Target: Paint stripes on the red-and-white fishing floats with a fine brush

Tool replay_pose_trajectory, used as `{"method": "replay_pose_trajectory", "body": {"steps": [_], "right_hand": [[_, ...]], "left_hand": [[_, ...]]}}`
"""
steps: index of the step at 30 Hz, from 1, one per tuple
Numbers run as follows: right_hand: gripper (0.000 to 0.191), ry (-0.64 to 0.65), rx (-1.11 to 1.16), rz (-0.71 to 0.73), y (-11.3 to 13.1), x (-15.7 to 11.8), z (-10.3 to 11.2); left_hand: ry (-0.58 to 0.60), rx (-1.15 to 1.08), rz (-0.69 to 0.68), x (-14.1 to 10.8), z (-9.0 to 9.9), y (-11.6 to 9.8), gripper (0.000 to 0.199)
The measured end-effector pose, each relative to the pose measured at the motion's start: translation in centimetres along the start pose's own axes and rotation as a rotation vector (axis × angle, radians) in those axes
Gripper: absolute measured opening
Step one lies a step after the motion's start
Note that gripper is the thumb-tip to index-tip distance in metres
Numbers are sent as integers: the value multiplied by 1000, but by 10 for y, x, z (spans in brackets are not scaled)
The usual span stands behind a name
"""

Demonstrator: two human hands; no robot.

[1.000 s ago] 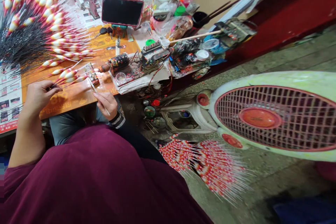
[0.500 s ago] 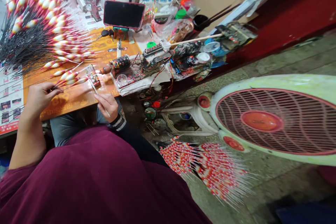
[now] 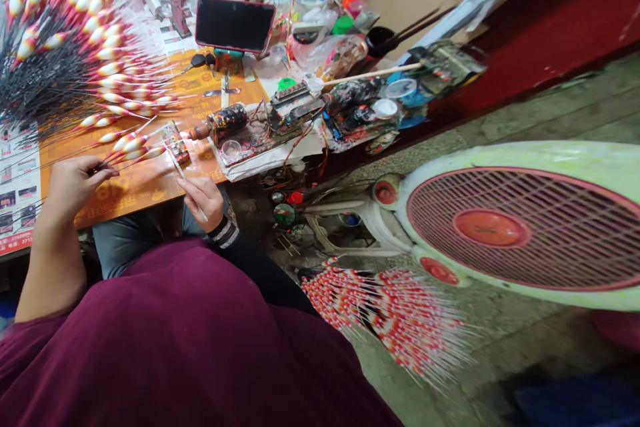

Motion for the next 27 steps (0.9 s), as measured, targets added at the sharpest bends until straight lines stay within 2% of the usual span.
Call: {"method": "replay_pose_trajectory", "body": {"steps": [4, 12, 17, 22, 27], "right_hand": [[39, 36, 12, -43, -3, -2, -3], [38, 17, -21, -40, -1, 0, 0], [37, -52, 12, 0, 0, 0, 3], [37, 15, -20, -24, -4, -4, -1], [38, -32, -35, 47, 2, 0, 3]], "left_hand": [[3, 4, 4, 0, 0, 0, 14], [18, -23, -19, 2, -2, -4, 15], [19, -27, -28, 3, -1, -6, 15], [22, -30, -21, 3, -1, -4, 16], [30, -28, -32, 4, -2, -3, 17]]}}
Point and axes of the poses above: each hand's wrist, its own x-axis towards the middle knuckle, its own z-axis out of the back of the hand, y = z × x, the point moved 6 cm from there along x, towards the middle knuckle, and after that the axes turned 12 degrees about z, right-handed, at the moved point
